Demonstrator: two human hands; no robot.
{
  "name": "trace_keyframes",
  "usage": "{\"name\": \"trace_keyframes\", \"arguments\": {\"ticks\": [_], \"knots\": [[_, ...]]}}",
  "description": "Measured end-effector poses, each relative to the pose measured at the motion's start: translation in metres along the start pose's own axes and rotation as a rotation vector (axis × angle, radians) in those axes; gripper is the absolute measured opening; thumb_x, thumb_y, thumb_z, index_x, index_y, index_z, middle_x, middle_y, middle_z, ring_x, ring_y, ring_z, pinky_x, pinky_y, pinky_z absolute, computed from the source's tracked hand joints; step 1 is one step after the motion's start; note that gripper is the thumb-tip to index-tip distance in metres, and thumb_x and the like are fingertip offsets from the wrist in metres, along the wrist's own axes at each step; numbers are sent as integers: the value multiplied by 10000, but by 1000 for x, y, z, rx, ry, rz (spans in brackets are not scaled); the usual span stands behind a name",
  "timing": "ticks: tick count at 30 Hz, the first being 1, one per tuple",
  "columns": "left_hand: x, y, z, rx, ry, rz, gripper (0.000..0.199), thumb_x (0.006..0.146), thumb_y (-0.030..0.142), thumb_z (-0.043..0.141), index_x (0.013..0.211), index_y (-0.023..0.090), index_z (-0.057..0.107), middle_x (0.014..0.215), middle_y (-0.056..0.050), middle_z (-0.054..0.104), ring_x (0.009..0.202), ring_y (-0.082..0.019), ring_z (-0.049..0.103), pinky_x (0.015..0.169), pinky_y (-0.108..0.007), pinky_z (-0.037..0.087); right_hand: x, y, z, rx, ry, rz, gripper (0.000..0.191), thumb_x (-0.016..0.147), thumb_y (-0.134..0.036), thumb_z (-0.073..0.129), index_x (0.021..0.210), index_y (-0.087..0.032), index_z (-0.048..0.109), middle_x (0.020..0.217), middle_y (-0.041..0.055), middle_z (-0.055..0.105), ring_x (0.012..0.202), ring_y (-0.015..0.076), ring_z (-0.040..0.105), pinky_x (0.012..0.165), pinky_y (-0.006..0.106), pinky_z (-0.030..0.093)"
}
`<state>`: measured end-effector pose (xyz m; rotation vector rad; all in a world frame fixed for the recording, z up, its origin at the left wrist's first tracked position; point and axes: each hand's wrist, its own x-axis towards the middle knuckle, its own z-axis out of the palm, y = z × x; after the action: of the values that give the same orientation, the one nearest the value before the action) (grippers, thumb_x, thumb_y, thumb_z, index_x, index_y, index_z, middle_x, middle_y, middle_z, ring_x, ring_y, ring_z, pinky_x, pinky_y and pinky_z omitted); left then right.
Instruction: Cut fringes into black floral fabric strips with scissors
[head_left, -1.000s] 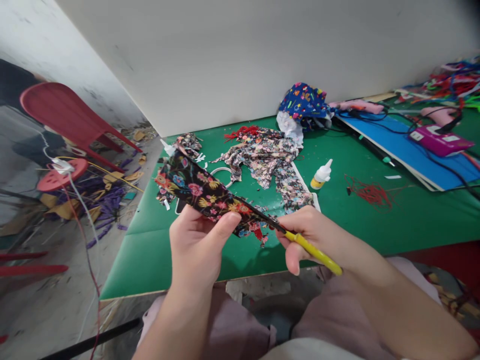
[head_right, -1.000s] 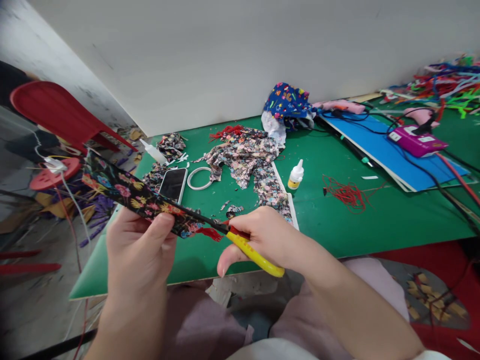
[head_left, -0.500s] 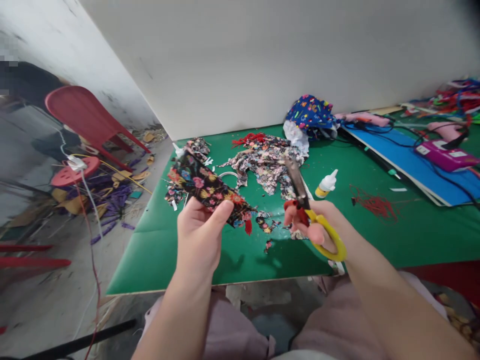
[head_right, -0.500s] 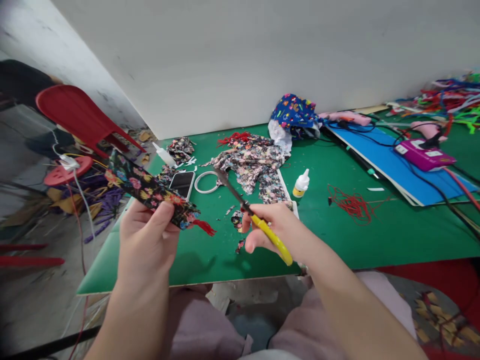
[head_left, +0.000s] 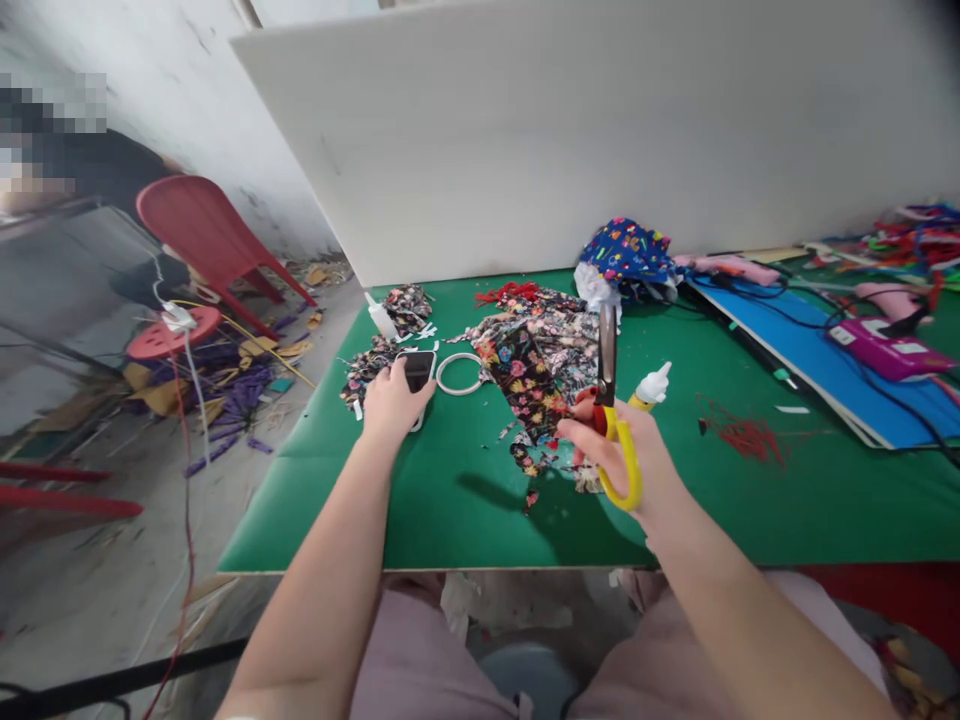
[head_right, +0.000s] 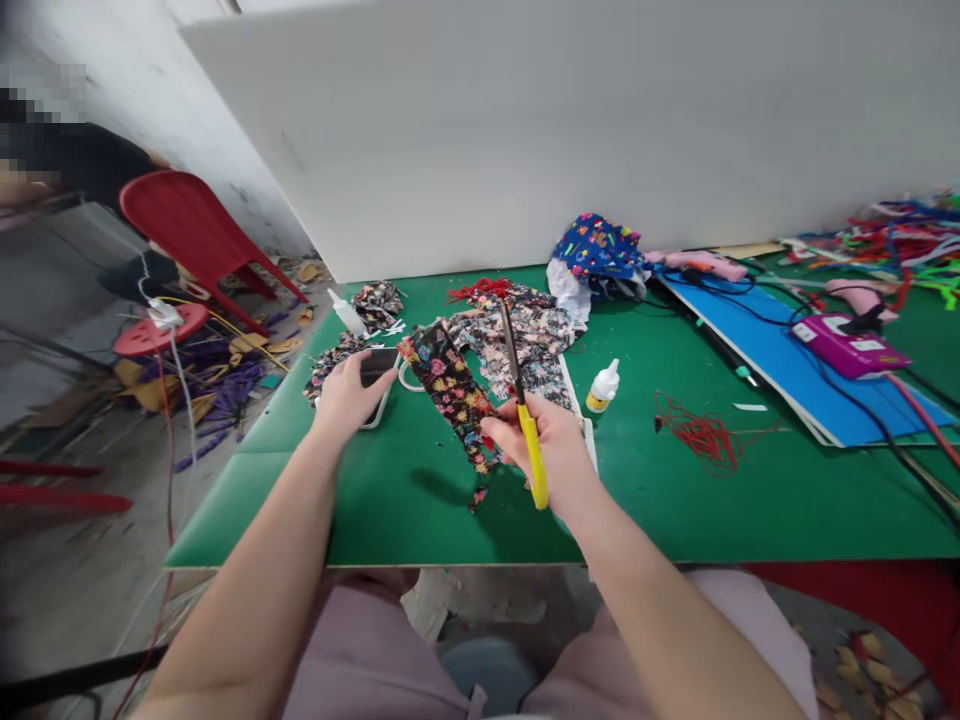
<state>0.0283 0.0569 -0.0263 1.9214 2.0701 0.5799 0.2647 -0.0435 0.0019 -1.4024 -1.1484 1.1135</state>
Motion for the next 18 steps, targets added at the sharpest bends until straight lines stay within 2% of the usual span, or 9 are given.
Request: {"name": "trace_keyframes", "arguments": {"ticks": [3, 9, 12, 16, 18], "knots": [[17, -12, 5, 115, 30, -59, 687, 765, 494, 510, 1295, 65, 424, 1219, -247, 551, 1196, -443, 460, 954, -569, 350, 0, -1, -6, -5, 3, -2, 322, 628, -475, 685, 699, -197, 538, 579, -27, 565, 452, 101, 502, 437, 243, 413], [26, -9, 18, 246, 62, -139, 637, 742, 441, 557, 1258, 78, 474, 1183, -301, 552, 1130, -462, 490, 878, -551, 397, 0, 4, -9, -11, -38, -7, 333, 628, -480, 700, 702, -198, 539, 588, -26, 567, 458, 103, 511, 434, 239, 423], [27, -10, 19, 240, 81, -138, 674, 745, 426, 571, 1310, 84, 434, 1191, -309, 547, 1131, -468, 489, 878, -551, 393, -1, 2, -9, -6, -48, -16, 330, 624, -471, 705, 702, -193, 545, 573, -23, 564, 449, 107, 516, 417, 235, 416], [20, -11, 12, 179, 152, -82, 829, 742, 507, 587, 1404, 98, 301, 1317, -292, 469, 1258, -471, 370, 980, -597, 289, 0, -3, -9, 25, -8, -52, 323, 624, -475, 688, 670, -193, 536, 566, -25, 552, 434, 100, 501, 424, 244, 426], [13, -5, 0, 126, 204, -27, 833, 781, 536, 538, 1436, 129, 220, 1421, -240, 378, 1341, -414, 275, 1055, -565, 218, 1, -3, -8, 43, 22, -65, 315, 609, -461, 694, 663, -194, 535, 530, -38, 522, 417, 98, 483, 415, 249, 419]]}}
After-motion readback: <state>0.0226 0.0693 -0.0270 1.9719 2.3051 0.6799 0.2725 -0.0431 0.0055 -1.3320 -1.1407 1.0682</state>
